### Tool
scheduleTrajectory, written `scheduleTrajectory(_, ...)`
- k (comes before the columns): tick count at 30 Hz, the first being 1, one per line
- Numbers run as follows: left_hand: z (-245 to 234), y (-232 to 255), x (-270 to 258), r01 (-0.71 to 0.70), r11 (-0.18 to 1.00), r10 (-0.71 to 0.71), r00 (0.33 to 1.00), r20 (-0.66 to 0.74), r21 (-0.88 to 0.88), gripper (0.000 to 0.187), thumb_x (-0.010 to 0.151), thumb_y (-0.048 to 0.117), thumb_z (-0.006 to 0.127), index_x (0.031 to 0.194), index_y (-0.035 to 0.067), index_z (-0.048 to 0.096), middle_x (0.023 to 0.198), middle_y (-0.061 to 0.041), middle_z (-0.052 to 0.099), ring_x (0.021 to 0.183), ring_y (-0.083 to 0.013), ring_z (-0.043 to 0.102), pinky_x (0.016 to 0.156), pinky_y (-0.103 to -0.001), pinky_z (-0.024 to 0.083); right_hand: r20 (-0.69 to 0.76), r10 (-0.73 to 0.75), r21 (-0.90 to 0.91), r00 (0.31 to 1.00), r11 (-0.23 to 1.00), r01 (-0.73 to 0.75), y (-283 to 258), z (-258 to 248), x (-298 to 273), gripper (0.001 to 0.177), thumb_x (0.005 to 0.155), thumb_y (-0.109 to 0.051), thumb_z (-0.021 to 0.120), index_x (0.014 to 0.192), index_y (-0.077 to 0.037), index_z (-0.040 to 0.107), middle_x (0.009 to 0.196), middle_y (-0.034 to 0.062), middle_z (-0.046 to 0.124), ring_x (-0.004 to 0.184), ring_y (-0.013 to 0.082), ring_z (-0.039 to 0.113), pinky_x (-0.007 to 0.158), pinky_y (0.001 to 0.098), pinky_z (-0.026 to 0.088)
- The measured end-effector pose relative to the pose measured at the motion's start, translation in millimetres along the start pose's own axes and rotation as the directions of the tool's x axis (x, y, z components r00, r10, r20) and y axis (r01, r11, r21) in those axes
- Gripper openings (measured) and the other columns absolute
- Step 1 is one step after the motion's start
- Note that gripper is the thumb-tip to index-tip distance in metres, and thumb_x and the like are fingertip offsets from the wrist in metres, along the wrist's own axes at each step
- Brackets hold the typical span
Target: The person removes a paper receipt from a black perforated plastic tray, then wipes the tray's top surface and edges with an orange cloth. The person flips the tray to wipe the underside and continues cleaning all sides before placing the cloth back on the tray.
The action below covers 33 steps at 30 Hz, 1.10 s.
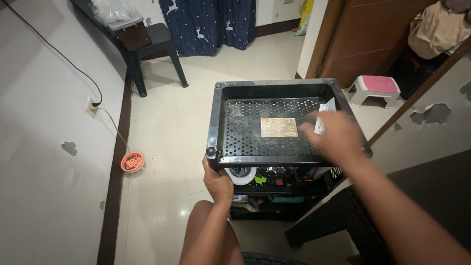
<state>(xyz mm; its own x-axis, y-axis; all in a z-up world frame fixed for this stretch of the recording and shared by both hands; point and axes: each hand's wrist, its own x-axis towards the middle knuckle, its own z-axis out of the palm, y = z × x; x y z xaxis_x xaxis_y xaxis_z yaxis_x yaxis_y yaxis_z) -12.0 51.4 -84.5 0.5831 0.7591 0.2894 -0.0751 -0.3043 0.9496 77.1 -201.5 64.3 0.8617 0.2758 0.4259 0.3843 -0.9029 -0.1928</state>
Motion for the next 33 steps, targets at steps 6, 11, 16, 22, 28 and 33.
scheduleTrajectory(6,-1.0,-14.2,4.1,-0.089,0.996,0.089,0.996,0.022,-0.029,0.051,0.093,-0.008,0.052,0.141,0.010,0.051,0.111,-0.018,0.073,0.107,-0.0316,0.073,0.090,-0.039,0.054,0.026,-0.621,0.098,0.783,0.781,0.616,-59.5,29.5,-23.8,0.062,0.078,-0.056,0.075,0.117,-0.007,0.070,0.115,0.0172,0.068,0.107,0.0332,0.063,0.089,0.0463,0.051)
scheduleTrajectory(11,-7.6,-19.4,7.3,-0.192,0.981,0.192,0.980,0.048,0.008,0.057,0.088,-0.012,0.049,0.142,0.008,0.050,0.119,-0.020,0.070,0.110,-0.0362,0.070,0.092,-0.043,0.053,0.314,-0.559,-0.067,0.767,0.793,0.605,-72.2,52.2,-22.9,0.051,0.082,-0.050,0.074,0.109,-0.008,0.062,0.107,0.0104,0.063,0.103,0.0296,0.062,0.079,0.0429,0.053)
scheduleTrajectory(16,-20.5,-18.5,9.5,-0.260,0.965,0.257,0.962,0.095,0.017,0.058,0.088,-0.009,0.058,0.143,0.004,0.047,0.127,-0.021,0.062,0.118,-0.0392,0.064,0.098,-0.044,0.050,0.216,-0.551,-0.151,0.806,0.797,0.585,-72.7,60.2,-27.9,0.042,0.079,-0.044,0.076,0.097,-0.010,0.061,0.098,0.0070,0.064,0.096,0.0272,0.065,0.076,0.0399,0.056)
scheduleTrajectory(22,-36.1,-3.7,9.1,-0.339,0.941,0.334,0.933,0.135,0.013,0.074,0.079,0.009,0.081,0.142,-0.001,0.043,0.130,-0.021,0.058,0.117,-0.0375,0.062,0.099,-0.043,0.050,0.203,-0.505,-0.116,0.839,0.839,0.532,-72.2,60.1,-29.3,0.042,0.075,-0.040,0.079,0.099,-0.010,0.062,0.097,0.0066,0.065,0.091,0.0266,0.067,0.073,0.0390,0.056)
scheduleTrajectory(28,-43.1,-13.5,24.0,-0.589,0.802,0.576,0.806,0.135,0.096,0.086,0.084,0.033,0.083,0.150,0.000,0.040,0.117,-0.019,0.064,0.101,-0.0331,0.068,0.085,-0.039,0.057,0.227,-0.501,-0.140,0.835,0.832,0.537,-71.7,60.6,-27.0,0.041,0.076,-0.037,0.080,0.098,-0.009,0.061,0.095,0.0068,0.065,0.090,0.0261,0.067,0.073,0.0387,0.056)
scheduleTrajectory(33,-50.6,-9.2,33.9,-0.678,0.711,0.640,0.734,0.225,0.188,0.083,0.085,0.037,0.082,0.151,0.007,0.042,0.095,-0.012,0.068,0.080,-0.0284,0.071,0.067,-0.037,0.058,0.244,-0.493,-0.134,0.835,0.836,0.532,-72.0,60.9,-26.7,0.041,0.074,-0.036,0.082,0.096,-0.009,0.060,0.093,0.0065,0.065,0.090,0.0261,0.067,0.073,0.0391,0.056)
